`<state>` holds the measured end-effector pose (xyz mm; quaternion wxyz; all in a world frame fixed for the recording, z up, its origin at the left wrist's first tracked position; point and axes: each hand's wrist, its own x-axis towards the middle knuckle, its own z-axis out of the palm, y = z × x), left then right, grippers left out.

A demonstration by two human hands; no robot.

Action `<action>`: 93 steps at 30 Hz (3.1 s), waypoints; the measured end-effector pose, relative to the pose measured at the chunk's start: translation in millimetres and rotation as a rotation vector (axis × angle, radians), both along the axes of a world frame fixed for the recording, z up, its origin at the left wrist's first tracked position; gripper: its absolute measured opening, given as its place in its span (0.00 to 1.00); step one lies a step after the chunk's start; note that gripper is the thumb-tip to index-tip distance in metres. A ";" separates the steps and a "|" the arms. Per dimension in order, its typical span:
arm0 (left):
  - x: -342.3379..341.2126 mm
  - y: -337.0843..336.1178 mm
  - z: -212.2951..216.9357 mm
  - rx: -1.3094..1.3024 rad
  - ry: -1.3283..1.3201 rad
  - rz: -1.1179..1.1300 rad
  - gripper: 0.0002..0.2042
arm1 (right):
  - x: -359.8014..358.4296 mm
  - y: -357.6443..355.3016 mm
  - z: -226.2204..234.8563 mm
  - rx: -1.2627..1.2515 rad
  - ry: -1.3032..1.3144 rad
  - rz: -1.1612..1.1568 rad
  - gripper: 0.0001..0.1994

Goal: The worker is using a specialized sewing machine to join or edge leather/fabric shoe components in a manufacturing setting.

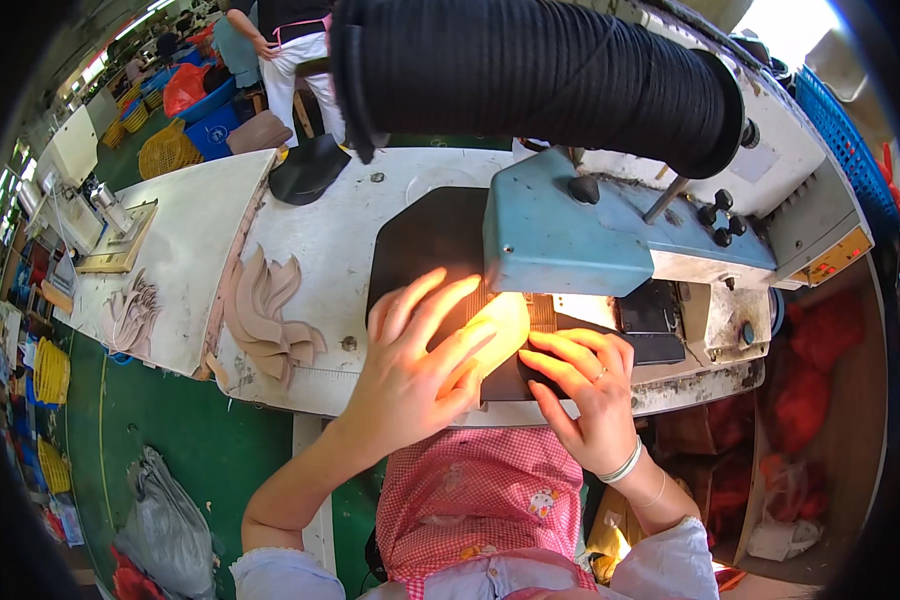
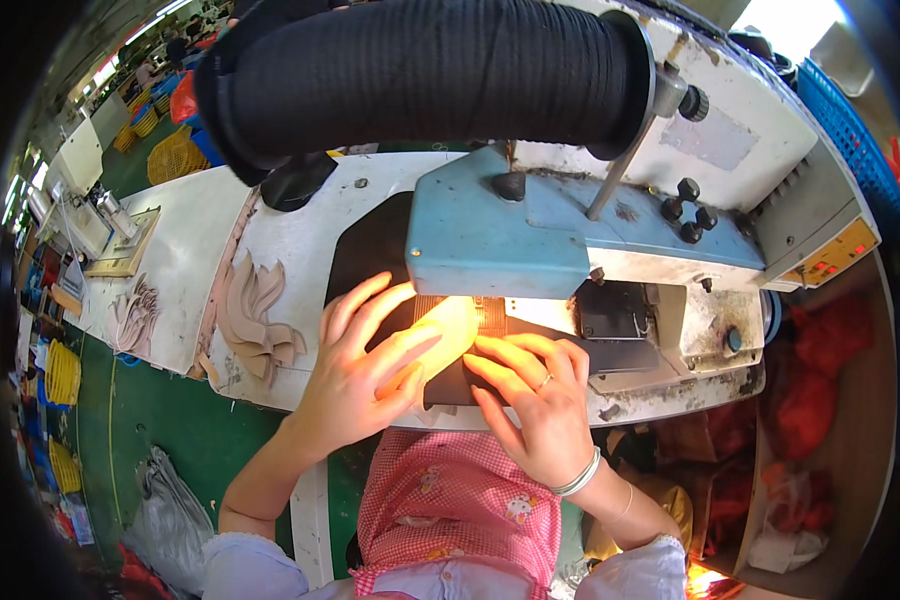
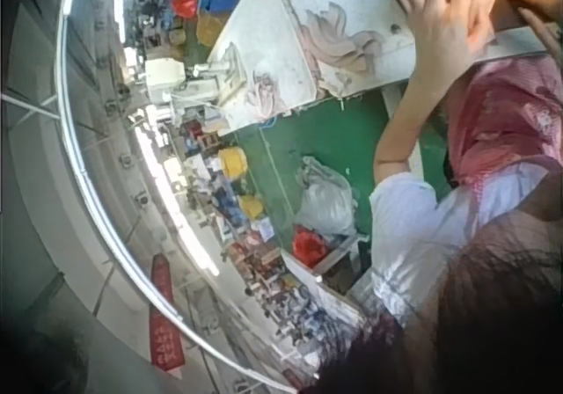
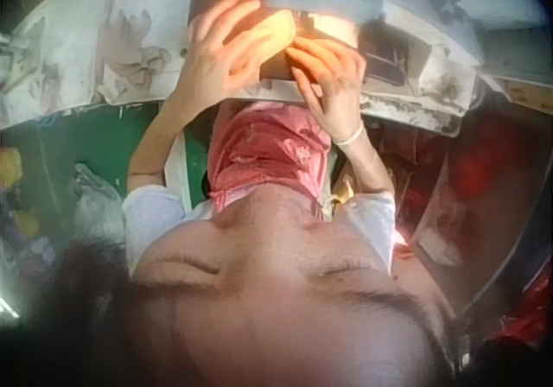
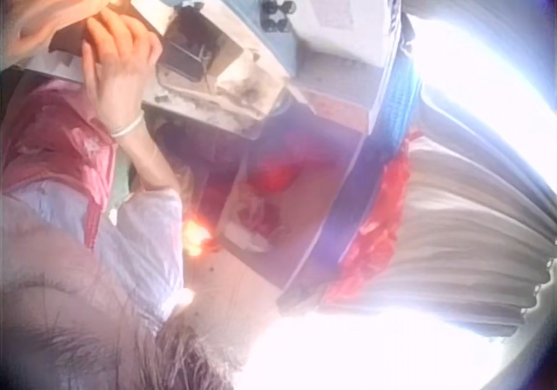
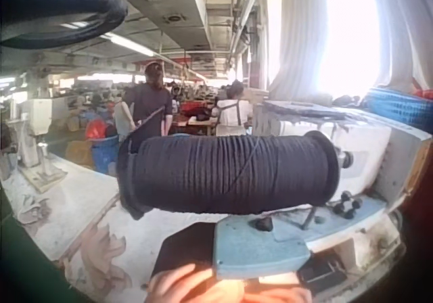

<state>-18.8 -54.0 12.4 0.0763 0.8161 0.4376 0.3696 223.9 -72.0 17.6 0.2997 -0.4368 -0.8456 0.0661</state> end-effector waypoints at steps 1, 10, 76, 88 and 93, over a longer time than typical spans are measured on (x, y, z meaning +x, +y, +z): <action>-1.5 3.7 0.4 -0.005 0.097 -0.061 0.21 | -0.2 2.3 1.3 0.006 -0.001 -0.006 0.16; -6.9 19.5 3.5 -0.086 0.303 -0.186 0.19 | 1.3 15.9 5.5 -0.018 -0.029 0.035 0.15; 48.7 16.4 -3.9 0.006 0.375 0.225 0.25 | 57.3 29.0 -1.4 -0.005 0.687 -0.267 0.08; 28.8 45.5 -13.7 0.065 0.320 0.160 0.20 | 64.6 41.3 3.0 0.068 0.316 -0.040 0.11; 18.0 52.1 -15.8 0.112 0.283 0.144 0.20 | 56.7 35.2 11.0 0.007 0.281 -0.016 0.17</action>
